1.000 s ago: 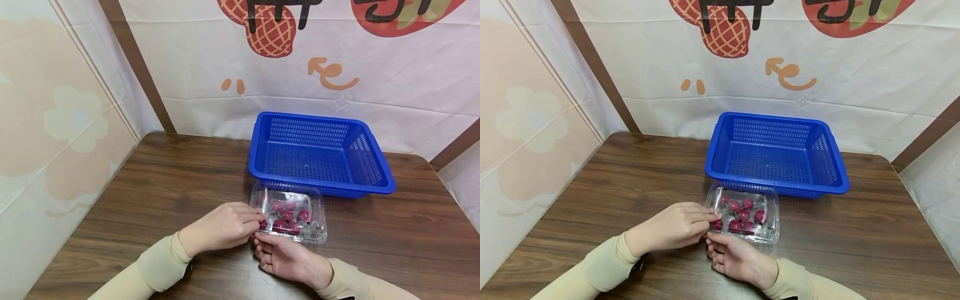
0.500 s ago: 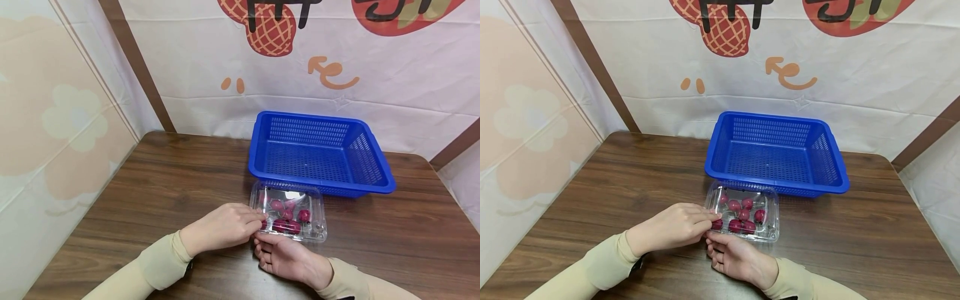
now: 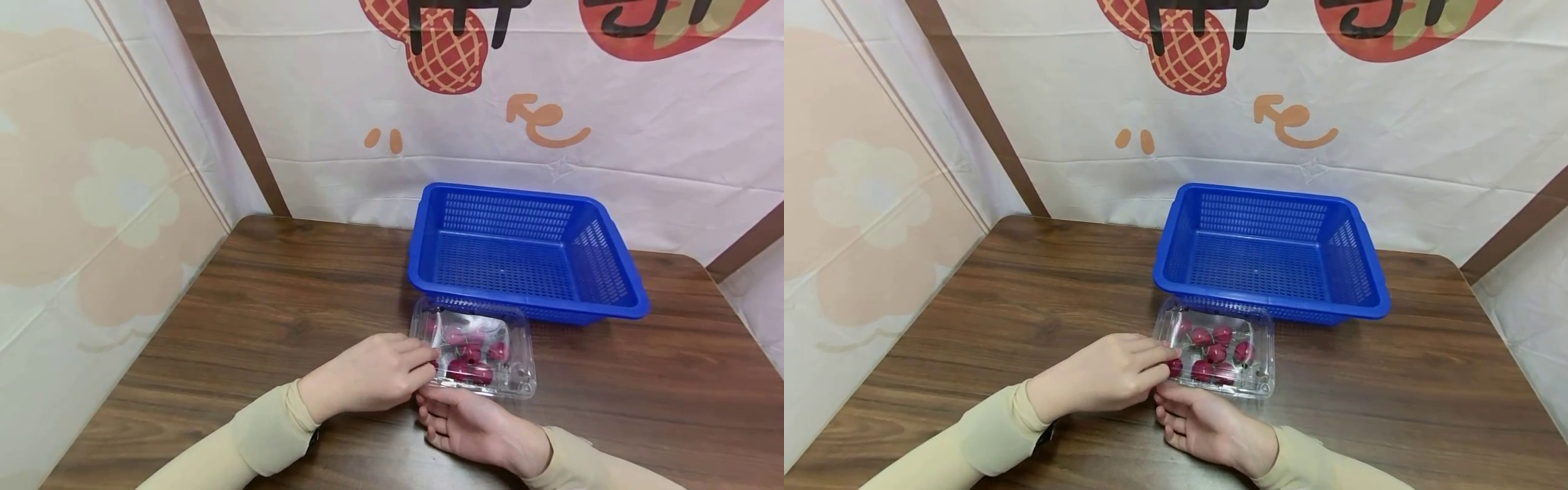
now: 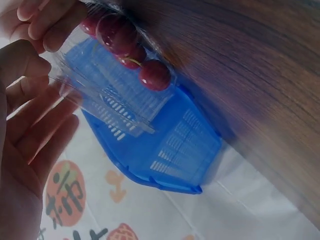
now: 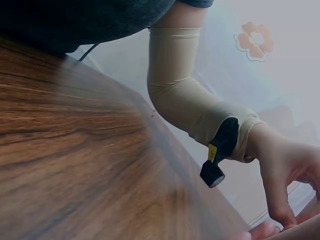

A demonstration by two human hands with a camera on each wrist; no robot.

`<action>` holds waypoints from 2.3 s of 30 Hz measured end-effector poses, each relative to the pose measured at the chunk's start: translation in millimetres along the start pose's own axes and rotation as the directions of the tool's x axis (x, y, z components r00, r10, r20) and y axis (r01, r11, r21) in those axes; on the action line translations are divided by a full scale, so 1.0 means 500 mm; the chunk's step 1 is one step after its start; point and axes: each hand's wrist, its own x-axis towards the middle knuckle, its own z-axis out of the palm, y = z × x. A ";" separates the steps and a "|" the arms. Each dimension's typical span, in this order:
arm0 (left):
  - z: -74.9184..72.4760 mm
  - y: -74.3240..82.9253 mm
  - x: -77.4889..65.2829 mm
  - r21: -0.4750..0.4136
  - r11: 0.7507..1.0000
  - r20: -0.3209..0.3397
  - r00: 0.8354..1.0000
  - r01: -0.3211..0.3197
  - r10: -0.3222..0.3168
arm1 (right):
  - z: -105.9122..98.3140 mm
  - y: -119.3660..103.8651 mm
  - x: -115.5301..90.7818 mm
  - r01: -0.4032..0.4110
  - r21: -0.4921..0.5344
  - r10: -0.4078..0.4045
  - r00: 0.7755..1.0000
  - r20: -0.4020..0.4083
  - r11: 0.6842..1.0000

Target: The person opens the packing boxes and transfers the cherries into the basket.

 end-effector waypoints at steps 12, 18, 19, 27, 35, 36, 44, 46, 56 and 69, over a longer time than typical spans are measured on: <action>0.010 0.030 0.031 0.097 0.995 -0.053 0.998 -0.012 0.018 | -0.047 0.001 -0.053 -0.013 -0.005 0.013 0.994 0.111 1.000; 0.006 0.052 0.075 0.134 0.991 -0.117 0.992 -0.029 0.045 | -0.087 -0.011 -0.086 -0.025 -0.037 0.032 0.983 0.180 0.999; 0.002 0.054 0.084 0.135 0.990 -0.123 0.991 -0.035 0.051 | -0.094 -0.013 -0.091 -0.027 -0.045 0.036 0.981 0.191 0.999; -0.003 0.070 0.139 0.124 0.991 -0.122 0.990 -0.058 0.074 | -0.135 -0.021 -0.126 -0.067 -0.070 0.084 0.961 0.265 0.995; 0.037 0.091 0.173 0.115 0.993 -0.019 0.999 -0.037 0.039 | -0.173 -0.036 -0.152 -0.052 -0.105 0.078 0.962 0.262 0.993; 0.039 0.093 0.178 0.124 0.991 -0.016 0.999 -0.042 0.044 | -0.178 -0.039 -0.154 -0.053 -0.108 0.080 0.961 0.263 0.993; 0.054 0.107 0.205 0.183 0.981 -0.009 0.998 -0.063 0.066 | -0.220 -0.072 -0.168 -0.037 -0.136 0.077 0.951 0.298 0.990; 0.056 0.109 0.210 0.184 0.981 0.003 0.998 -0.057 0.058 | -0.230 -0.081 -0.171 -0.026 -0.146 0.068 0.954 0.291 0.989; 0.064 0.105 0.222 0.181 0.983 0.075 0.997 -0.035 0.022 | -0.248 -0.110 -0.180 0.005 -0.234 0.069 0.950 0.306 0.972; 0.069 0.117 0.232 0.177 0.984 0.145 0.989 -0.010 -0.016 | -0.260 -0.124 -0.163 -0.008 -0.286 0.098 0.947 0.305 0.958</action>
